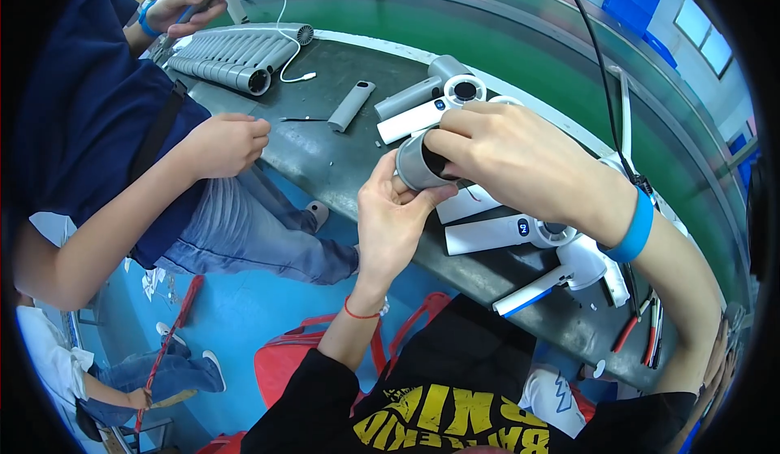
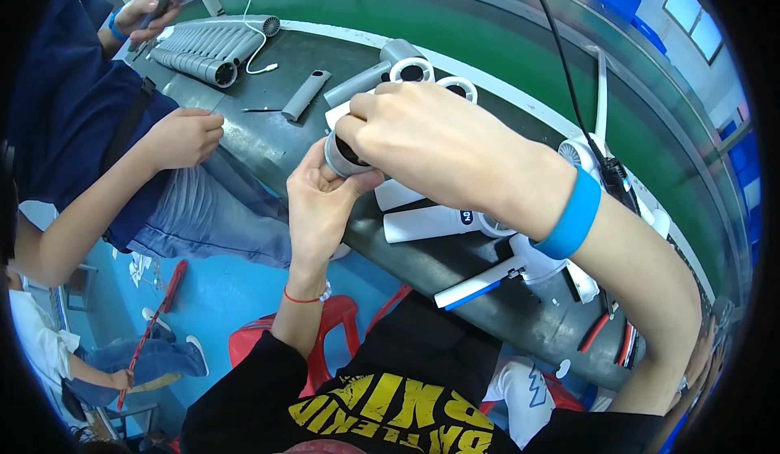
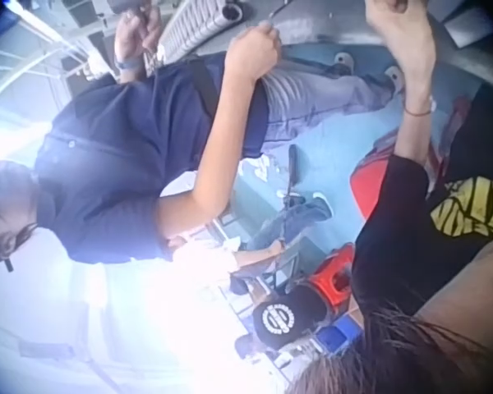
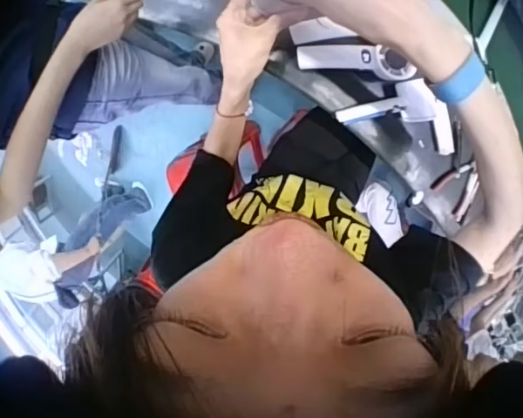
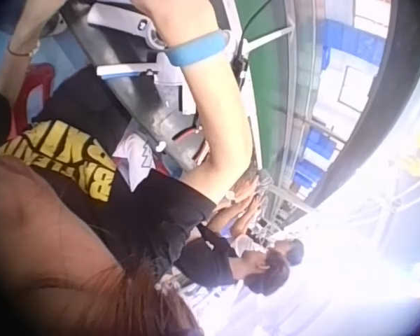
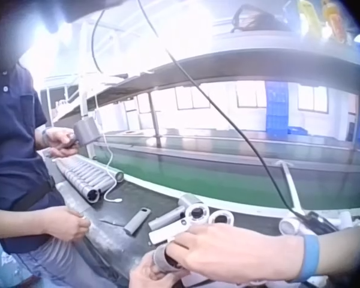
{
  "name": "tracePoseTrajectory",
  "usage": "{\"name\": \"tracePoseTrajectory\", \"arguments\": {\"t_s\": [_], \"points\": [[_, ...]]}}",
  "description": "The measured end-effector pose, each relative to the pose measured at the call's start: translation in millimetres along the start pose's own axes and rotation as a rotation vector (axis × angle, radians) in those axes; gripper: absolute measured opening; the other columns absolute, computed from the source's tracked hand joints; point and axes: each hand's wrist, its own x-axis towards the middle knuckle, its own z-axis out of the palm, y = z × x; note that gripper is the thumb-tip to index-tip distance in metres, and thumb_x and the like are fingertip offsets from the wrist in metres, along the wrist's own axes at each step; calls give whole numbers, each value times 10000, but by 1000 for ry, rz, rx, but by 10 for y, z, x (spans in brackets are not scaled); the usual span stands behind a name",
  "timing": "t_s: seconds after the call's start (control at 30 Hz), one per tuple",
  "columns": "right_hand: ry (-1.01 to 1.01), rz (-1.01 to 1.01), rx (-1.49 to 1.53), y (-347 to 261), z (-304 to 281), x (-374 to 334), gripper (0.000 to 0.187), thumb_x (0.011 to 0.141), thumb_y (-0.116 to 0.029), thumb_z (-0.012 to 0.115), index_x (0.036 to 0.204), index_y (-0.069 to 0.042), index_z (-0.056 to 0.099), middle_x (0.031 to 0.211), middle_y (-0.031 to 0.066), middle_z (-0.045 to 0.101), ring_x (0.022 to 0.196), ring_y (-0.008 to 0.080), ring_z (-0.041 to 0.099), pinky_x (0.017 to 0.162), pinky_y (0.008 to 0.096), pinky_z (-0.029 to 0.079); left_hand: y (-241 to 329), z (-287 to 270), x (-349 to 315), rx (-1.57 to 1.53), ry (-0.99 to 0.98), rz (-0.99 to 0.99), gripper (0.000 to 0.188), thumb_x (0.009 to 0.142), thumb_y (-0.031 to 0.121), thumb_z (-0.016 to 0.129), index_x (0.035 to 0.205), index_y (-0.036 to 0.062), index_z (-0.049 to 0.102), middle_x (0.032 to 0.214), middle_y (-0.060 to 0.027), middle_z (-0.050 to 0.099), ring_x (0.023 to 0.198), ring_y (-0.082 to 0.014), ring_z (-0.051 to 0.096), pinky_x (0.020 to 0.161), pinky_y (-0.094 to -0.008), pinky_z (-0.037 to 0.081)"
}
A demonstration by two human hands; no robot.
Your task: The person assembles components of handheld electronic fans by hand, using pliers and an electric screwdriver to connect internal components, fan blades, and straps to the fan housing.
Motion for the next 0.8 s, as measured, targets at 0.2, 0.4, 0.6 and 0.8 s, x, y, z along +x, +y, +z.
{"name": "tracePoseTrajectory", "arguments": {"t_s": [0.2,0.4,0.6,0.8], "points": [[-87,58,80,-5,-75,5,170,757,-84,668,855,23,578,831,167,622,769,340,634,706,404,509,15,3,-67,13,2,-28,445,787,-117,665,1195,-66,495,1013,-127,663,907,-156,660,826,-261,537],[-48,36,176,-167,-85,-199,216,775,-120,670,882,26,553,829,180,628,735,350,642,643,402,520,35,45,-171,223,31,265,754,667,-8,801,1315,30,418,1139,-107,594,1077,-199,586,915,-315,478],[-74,86,344,-444,-181,-398,285,741,-118,715,971,-17,580,762,92,560,679,269,601,573,354,498,145,-89,-413,479,-232,428,663,588,91,859,1184,39,573,1114,-145,582,1004,-297,609,848,-357,485],[-120,90,259,-598,-209,-576,280,752,-137,718,967,-16,586,750,71,543,623,225,599,517,326,499,150,-89,-501,484,-351,418,647,603,101,847,1188,33,579,1115,-132,580,971,-277,609,812,-339,488]]}}
